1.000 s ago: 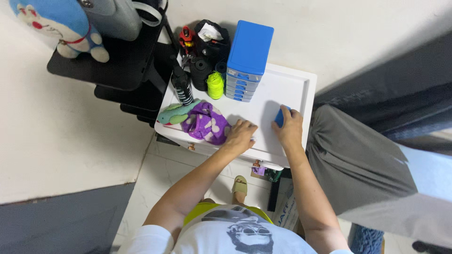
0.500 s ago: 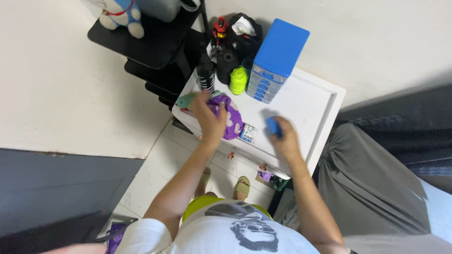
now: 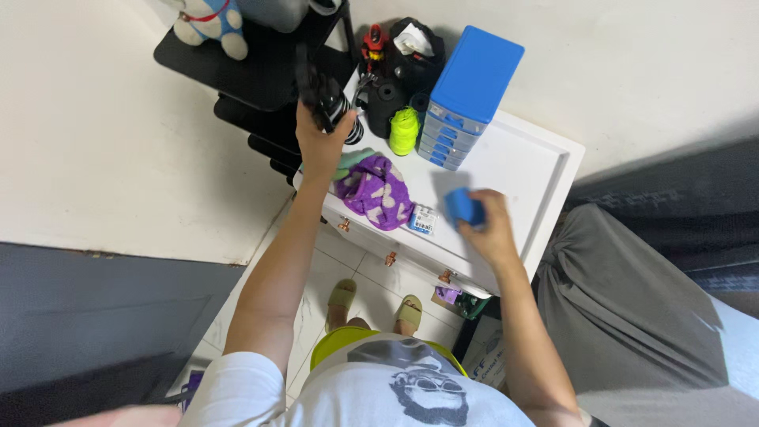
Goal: The person sweeps the floor with a blue duster, then organizes cleaning tools and items on a white cabinet. They move a cardboard piece, a green tool, and a purple tool, then wipe the cabinet surface with a purple cloth.
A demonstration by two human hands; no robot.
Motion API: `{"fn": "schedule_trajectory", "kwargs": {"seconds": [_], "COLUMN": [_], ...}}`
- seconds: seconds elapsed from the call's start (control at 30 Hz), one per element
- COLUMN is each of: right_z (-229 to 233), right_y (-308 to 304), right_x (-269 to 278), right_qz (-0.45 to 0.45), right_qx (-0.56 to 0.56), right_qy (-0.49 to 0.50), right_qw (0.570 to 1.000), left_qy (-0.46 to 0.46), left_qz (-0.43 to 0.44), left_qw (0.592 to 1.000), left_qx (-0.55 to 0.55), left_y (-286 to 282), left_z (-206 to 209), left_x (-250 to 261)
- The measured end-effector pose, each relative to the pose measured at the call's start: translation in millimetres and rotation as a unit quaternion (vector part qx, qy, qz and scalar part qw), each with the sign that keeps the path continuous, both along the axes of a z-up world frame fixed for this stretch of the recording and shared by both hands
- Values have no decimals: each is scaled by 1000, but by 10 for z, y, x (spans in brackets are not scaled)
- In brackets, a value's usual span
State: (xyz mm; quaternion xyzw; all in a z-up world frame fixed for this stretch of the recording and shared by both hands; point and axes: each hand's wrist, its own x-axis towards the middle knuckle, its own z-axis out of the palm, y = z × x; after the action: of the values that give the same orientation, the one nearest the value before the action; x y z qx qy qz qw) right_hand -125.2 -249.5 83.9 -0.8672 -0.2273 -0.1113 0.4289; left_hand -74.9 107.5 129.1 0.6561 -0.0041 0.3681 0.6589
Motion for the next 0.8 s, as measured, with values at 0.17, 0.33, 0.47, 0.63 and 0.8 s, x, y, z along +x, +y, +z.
{"fn": "schedule_trajectory", "kwargs": {"seconds": [0.17,0.33,0.47,0.63,0.8], "right_z": [309,678,824,603,-136], "right_y": [600,1023,1425,2128,2547], "right_x": [320,251,257,722,1175], "right_qz": [94,137,209,246,199], "right_qx": [-9,-3,-8,-77,-159], "right_qy": [37,34,-33,-33,-155], "right_qw": [995,990,977,966,955], "left_qy": [28,77,162,173,216], "left_qz": [-42,-118,-89,-76,-100], "left_qw": [996,988,973,966,955], "left_qx": [72,-56,-139,-175,-177], "left_y": [8,59,79,74,225], "left_z": [282,-84,-515,-764,-908], "left_x": [-532,-1288,-1684,-1996,-2281]}}
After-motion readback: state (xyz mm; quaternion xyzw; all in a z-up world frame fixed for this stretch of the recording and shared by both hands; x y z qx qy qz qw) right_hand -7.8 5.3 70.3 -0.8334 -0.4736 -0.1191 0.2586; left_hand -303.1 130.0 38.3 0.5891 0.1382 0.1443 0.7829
